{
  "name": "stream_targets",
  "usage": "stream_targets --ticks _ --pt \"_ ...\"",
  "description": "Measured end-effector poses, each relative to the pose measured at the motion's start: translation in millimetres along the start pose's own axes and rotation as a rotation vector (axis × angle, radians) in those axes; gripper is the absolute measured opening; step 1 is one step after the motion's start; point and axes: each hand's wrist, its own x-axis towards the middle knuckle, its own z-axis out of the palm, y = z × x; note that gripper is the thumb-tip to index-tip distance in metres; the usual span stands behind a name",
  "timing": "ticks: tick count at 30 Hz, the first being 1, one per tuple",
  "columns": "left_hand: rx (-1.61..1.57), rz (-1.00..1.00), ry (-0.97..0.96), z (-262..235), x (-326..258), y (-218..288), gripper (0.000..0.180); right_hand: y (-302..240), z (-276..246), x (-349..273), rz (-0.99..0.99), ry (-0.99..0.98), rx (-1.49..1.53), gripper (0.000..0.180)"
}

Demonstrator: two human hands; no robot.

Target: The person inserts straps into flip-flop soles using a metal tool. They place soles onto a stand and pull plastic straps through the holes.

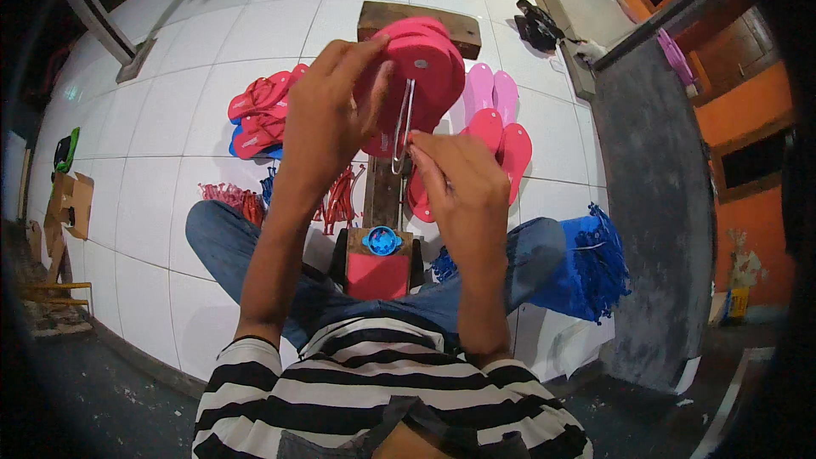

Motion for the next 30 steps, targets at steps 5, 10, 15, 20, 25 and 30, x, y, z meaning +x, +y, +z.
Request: stream_targets --ticks 5,10,15,20,25,30 --pt "0.071 0.023 -0.096 -6.1 5.8 8.5 0.028 -18.3 -16.5 -7.5 -0.082 -0.114 -0.220 0.021" --pt "-0.362 -0.190 -0.098 2.2 2.1 4.0 0.021 11.2 -9.4 12.8 -0.057 -0.081 0.102 0.021" --pt "-0.939 -0.391 -0.037 22.7 -15.2 1.6 0.016 41.2 31.9 13.6 0.275 0.112 0.652 0.026" --pt "-0.854 -0.400 -0.027 16.4 -34.3 9.6 0.024 19.2 40.5 11.4 0.410 0.097 0.848 0.030" --pt "-0.740 -0.428 0.043 11.6 -70.3 39.8 0.027 -3.0 38.6 -30.1 0.429 0.172 0.756 0.030" --pt "-0.464 -0.431 -0.044 -5.9 -82.7 43.5 0.029 -3.1 37.9 -41.3 0.383 0.158 0.630 0.030"
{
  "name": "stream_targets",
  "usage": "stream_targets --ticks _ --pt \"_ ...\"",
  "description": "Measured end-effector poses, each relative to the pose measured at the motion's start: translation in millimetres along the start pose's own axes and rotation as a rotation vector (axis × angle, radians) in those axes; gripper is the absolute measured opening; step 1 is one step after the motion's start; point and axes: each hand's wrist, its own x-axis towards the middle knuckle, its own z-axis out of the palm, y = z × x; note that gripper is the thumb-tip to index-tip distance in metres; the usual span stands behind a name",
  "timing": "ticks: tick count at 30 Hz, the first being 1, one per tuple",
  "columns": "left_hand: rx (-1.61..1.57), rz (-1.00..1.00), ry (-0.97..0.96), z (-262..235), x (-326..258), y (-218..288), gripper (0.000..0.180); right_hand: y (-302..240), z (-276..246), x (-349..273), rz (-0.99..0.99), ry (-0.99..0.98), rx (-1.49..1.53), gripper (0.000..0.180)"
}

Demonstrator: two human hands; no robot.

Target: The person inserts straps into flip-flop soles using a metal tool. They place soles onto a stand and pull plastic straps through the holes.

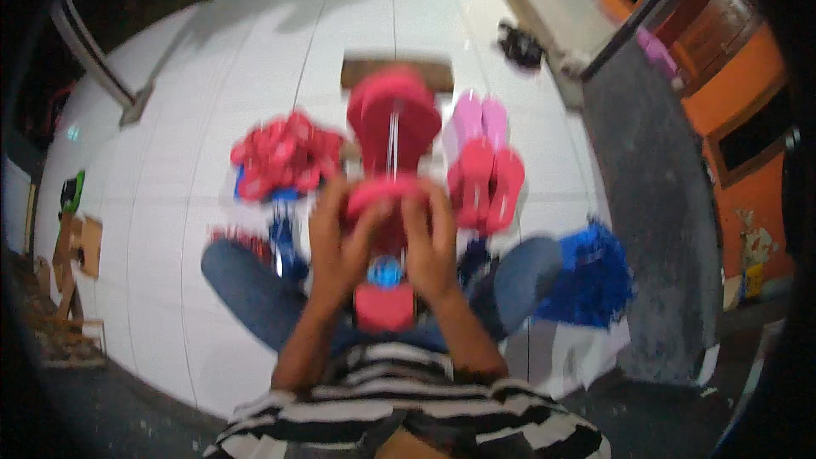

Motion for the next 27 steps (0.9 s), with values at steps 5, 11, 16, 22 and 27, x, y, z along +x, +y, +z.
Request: stream_targets --ticks 5,11,16,22,27 --pt "-0.025 -0.132 -0.043 3.2 -14.7 -13.1 0.026 10.1 -13.8 -13.4 0.265 -0.151 0.089 0.028" --pt "-0.172 -0.032 -0.015 9.6 31.8 -31.6 0.026 21.8 2.0 24.5 0.235 -0.125 0.204 0.026" --pt "-0.241 0.038 0.041 17.9 34.6 -36.0 0.025 24.3 6.6 31.8 0.160 -0.080 0.235 0.029" --pt "-0.193 -0.024 -0.075 -5.6 -52.4 1.2 0.025 -7.5 -20.5 -63.8 0.104 -0.043 0.030 0.034" --pt "-0.026 -0.217 -0.152 -8.7 -113.8 -6.2 0.029 -4.4 -38.1 -129.8 0.507 -0.085 0.069 0.044"
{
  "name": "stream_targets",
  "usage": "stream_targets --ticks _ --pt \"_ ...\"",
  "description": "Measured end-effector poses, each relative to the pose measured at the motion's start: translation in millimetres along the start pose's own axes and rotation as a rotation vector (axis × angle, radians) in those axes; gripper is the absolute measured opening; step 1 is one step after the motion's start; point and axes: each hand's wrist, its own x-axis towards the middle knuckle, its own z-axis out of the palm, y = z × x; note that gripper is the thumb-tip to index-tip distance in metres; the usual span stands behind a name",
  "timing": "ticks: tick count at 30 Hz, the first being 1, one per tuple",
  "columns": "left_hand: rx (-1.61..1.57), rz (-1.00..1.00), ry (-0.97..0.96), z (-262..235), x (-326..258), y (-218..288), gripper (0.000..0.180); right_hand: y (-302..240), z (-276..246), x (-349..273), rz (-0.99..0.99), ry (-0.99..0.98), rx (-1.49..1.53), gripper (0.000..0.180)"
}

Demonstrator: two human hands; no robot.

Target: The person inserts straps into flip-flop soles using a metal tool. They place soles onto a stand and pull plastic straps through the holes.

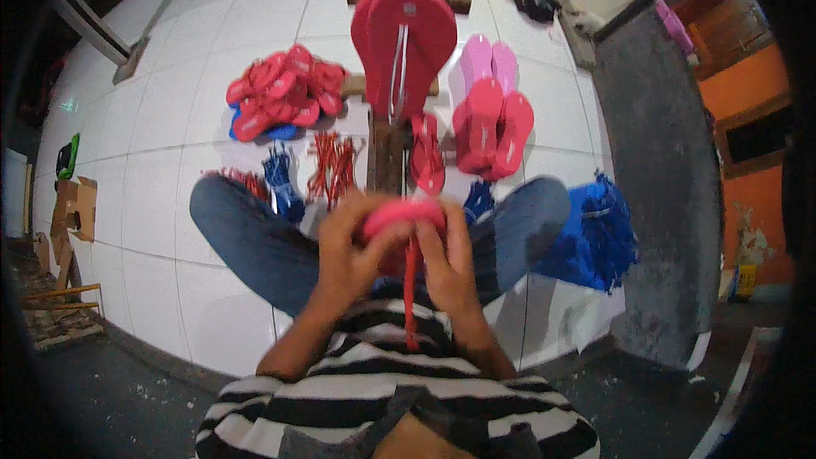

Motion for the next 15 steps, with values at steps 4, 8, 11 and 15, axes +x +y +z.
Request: stream_targets --ticks 4,8,11,15 --pt "0.040 0.056 0.037 2.0 27.8 -5.7 0.027 -18.9 6.6 18.8 -0.503 0.239 -0.581 0.031" --pt "0.045 0.141 0.115 4.8 46.3 1.2 0.028 2.9 6.0 21.7 -0.280 -0.034 -0.621 0.016" --pt "0.185 0.409 0.139 -5.7 67.7 -11.3 0.030 0.2 0.9 25.8 0.266 -0.304 0.176 0.025" --pt "-0.090 0.399 0.018 -8.8 66.1 -22.1 0.031 11.3 9.0 33.9 0.578 -0.312 0.840 0.043"
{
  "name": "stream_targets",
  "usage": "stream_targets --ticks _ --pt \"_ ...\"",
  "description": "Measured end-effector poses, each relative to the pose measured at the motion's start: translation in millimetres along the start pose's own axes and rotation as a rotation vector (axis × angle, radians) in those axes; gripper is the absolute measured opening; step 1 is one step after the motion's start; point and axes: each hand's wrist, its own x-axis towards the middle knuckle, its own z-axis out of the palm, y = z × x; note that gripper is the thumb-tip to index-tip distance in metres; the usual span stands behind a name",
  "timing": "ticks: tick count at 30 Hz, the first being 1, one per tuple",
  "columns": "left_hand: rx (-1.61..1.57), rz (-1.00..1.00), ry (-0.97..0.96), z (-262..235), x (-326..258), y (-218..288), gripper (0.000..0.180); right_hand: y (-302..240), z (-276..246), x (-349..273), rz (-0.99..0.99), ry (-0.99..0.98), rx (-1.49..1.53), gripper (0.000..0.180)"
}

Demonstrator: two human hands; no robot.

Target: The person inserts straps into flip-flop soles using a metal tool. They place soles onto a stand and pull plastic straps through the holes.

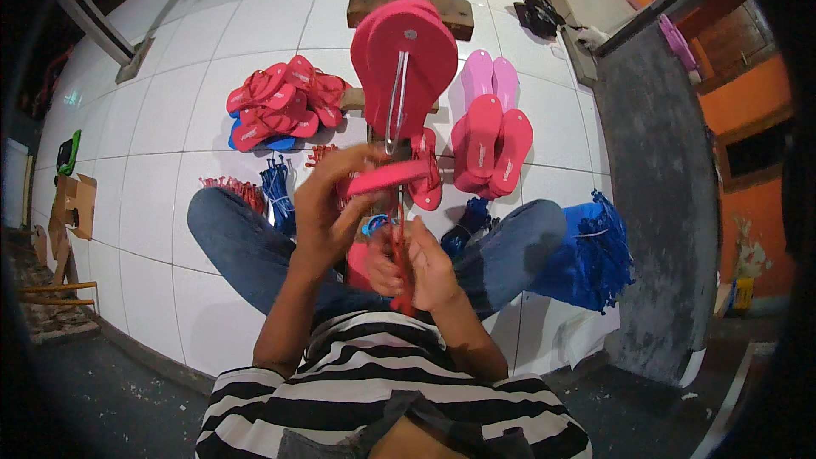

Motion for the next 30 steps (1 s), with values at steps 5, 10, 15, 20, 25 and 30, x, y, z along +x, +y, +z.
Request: stream_targets --ticks 5,10,15,20,25,30 --pt "-0.407 -0.111 0.027 -4.2 -24.4 -8.4 0.035 -3.3 -29.3 41.4 -0.455 -0.074 0.138 0.052" --pt "0.416 -0.078 -0.101 -25.7 -10.1 -21.9 0.045 -48.7 -13.2 45.0 -1.032 0.086 -0.620 0.035" --pt "0.103 0.281 -0.085 -20.3 16.7 5.9 0.041 -67.6 -5.6 47.2 -1.332 -0.127 -1.271 0.032" --pt "0.124 0.278 -0.047 -19.4 27.6 6.8 0.040 -74.0 9.8 44.1 -1.395 -0.105 -1.334 0.029" --pt "0.070 0.284 -0.037 -18.3 34.6 1.1 0.037 -76.2 8.9 49.5 -1.424 -0.102 -1.264 0.023" --pt "0.009 0.233 -0.054 -19.6 40.9 10.4 0.038 -70.3 10.8 44.6 -1.309 -0.046 -1.114 0.044"
